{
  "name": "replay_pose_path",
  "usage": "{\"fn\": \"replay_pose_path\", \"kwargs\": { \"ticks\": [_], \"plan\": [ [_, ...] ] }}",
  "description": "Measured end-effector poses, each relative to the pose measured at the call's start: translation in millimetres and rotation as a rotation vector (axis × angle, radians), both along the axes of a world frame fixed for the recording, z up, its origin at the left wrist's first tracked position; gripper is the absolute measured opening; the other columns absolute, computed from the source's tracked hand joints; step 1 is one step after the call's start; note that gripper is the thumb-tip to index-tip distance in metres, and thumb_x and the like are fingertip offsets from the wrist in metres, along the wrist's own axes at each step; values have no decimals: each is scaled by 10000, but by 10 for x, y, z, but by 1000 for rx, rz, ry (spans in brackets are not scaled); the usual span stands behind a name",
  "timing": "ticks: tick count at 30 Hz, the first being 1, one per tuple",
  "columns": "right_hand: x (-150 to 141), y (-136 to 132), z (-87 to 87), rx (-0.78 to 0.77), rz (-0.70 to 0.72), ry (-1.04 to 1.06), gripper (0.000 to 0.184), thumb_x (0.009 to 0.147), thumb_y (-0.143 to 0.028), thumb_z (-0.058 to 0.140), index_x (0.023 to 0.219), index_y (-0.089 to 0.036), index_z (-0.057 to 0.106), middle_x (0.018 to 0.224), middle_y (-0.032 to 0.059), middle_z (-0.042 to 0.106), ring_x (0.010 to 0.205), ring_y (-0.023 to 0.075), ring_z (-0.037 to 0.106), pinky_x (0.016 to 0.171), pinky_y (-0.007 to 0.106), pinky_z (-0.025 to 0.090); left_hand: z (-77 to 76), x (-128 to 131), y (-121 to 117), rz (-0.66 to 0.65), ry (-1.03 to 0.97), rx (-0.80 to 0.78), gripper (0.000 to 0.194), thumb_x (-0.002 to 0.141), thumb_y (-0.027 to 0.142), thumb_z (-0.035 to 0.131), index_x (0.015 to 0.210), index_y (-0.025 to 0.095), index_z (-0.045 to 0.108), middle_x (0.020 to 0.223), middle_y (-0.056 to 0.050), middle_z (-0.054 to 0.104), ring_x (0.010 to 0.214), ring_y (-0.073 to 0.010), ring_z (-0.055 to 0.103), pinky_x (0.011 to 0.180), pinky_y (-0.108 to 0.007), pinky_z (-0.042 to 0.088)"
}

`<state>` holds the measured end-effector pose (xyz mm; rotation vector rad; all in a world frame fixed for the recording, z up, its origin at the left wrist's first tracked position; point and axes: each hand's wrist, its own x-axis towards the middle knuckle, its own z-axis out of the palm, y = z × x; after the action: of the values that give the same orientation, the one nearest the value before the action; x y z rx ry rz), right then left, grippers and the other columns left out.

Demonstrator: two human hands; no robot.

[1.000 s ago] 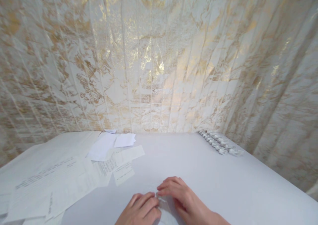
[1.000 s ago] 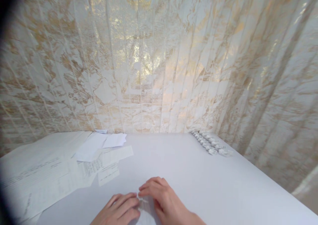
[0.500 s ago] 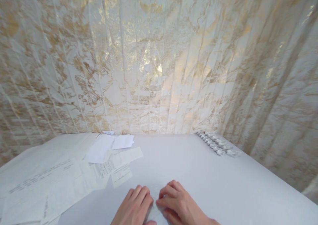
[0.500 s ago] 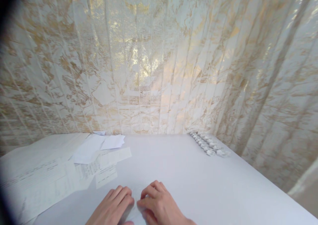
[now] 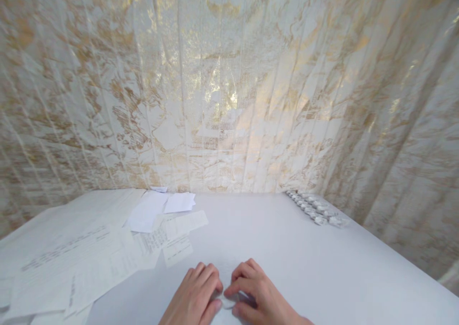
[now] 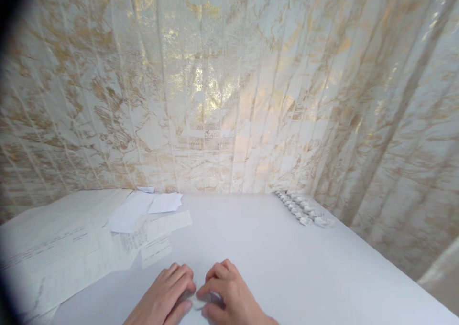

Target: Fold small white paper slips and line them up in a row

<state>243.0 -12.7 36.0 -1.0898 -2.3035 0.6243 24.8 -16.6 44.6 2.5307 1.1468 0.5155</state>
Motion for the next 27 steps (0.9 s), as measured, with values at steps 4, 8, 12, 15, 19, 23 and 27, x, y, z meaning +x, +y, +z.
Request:
{"fn": "replay_pose_path", "kwargs": {
  "ticks": [4, 8, 12, 15, 19, 23, 27],
  "plan": [
    [-27, 23, -17, 15, -15, 9, 299, 685, -69, 813, 936, -227, 773, 943, 39, 668, 931, 217, 581, 871, 330, 436, 18, 4, 13, -6, -4, -11, 76, 943, 165, 517, 945, 216, 573, 1018, -19, 599, 963, -231, 514, 852, -349, 357],
    [-24, 7, -21, 71, 19, 8, 264, 728, -67, 772, 940, -225, 769, 923, 37, 673, 900, 203, 586, 844, 310, 447, 44, 3, 13, -13, -5, -8, 119, 958, 155, 478, 924, 221, 570, 1023, -22, 604, 979, -234, 506, 854, -348, 349],
    [-15, -21, -27, 184, 42, -13, 173, 824, -112, 686, 937, -229, 746, 910, 37, 682, 869, 197, 579, 814, 300, 455, 32, -21, 14, -15, 21, -48, 73, 909, 270, 636, 943, 224, 591, 1041, -18, 616, 976, -245, 500, 834, -342, 343],
    [-15, -23, -45, 281, 55, -46, 148, 886, -132, 616, 917, -234, 719, 892, 32, 694, 849, 196, 569, 787, 294, 453, -20, -40, 24, -4, 18, -48, 94, 877, 249, 674, 904, 219, 589, 1031, -14, 626, 959, -239, 506, 821, -334, 339],
    [-30, -9, -78, 337, 28, -69, 114, 832, -113, 670, 796, -219, 687, 790, 17, 687, 795, 187, 573, 731, 277, 439, -69, -37, 28, -22, -26, -67, 129, 870, 267, 695, 867, 217, 576, 998, -8, 640, 930, -226, 516, 811, -322, 356],
    [-52, -12, -97, 310, 3, -84, 156, 727, -66, 730, 721, -213, 679, 735, 3, 682, 773, 180, 585, 705, 265, 427, -16, -25, 11, -18, -25, -76, 72, 892, 194, 661, 867, 205, 594, 1000, -13, 655, 943, -218, 532, 836, -323, 378],
    [-64, -24, -86, 230, -37, -104, 171, 679, -56, 762, 706, -213, 699, 734, -1, 686, 776, 180, 591, 726, 272, 423, 37, -36, -4, -10, 11, -30, 86, 907, 123, 605, 874, 199, 628, 998, -23, 670, 958, -223, 546, 832, -328, 388]
  ]
}}
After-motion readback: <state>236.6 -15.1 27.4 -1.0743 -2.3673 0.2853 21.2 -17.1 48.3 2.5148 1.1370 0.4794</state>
